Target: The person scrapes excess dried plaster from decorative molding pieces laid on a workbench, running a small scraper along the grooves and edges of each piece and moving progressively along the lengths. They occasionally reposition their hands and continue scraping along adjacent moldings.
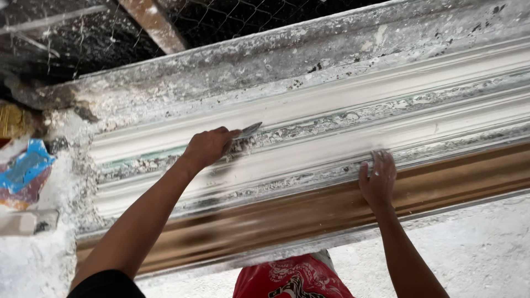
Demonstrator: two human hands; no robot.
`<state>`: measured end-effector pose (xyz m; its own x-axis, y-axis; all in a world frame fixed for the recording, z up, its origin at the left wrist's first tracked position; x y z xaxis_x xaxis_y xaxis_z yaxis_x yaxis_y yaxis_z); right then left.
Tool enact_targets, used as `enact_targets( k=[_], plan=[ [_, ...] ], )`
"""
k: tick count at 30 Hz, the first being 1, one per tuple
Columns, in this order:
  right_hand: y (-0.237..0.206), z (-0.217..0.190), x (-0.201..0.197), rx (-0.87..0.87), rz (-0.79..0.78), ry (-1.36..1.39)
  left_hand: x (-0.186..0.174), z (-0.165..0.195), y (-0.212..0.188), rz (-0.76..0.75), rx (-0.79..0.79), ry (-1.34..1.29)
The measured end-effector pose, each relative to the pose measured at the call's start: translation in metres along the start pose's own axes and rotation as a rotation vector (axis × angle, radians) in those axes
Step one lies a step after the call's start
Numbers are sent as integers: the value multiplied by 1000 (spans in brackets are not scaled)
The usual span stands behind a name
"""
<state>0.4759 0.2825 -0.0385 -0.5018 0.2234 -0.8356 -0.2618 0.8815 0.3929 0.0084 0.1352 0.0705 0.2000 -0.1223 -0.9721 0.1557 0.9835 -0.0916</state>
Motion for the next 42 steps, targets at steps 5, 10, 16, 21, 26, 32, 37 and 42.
enact_targets(
  k=[5,10,16,21,26,32,37,42],
  plan=[
    [-3,8,9,115,-94,-95,-31,-24,4,-290,3,5],
    [-4,10,10,114,-89,-93,-34,-16,51,-426,75,0],
    [-3,7,5,81,-55,-125,-44,-12,69,-519,184,84],
    [-5,7,5,130,-110,-158,-53,-16,59,-463,90,-20],
    [-8,12,10,149,-121,-140,-40,-17,58,-392,127,-33],
    [-12,17,14,169,-169,-234,-34,-1,90,-485,185,-4],
    [-12,11,10,131,-143,-181,-40,17,128,-469,321,215],
    [-8,14,10,181,-170,-184,-41,-2,95,-399,207,-46]
  ],
)
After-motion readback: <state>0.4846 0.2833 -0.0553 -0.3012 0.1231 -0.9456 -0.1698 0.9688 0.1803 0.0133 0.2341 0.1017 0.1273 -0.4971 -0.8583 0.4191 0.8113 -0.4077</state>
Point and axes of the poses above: each hand's wrist, its own y-axis towards the middle knuckle, its own x-axis out of the palm, z = x × y, the point moved 2 cm from there along y, towards the middle knuckle, and after that the axes turned 11 degrees about x, right-handed, at the moved point
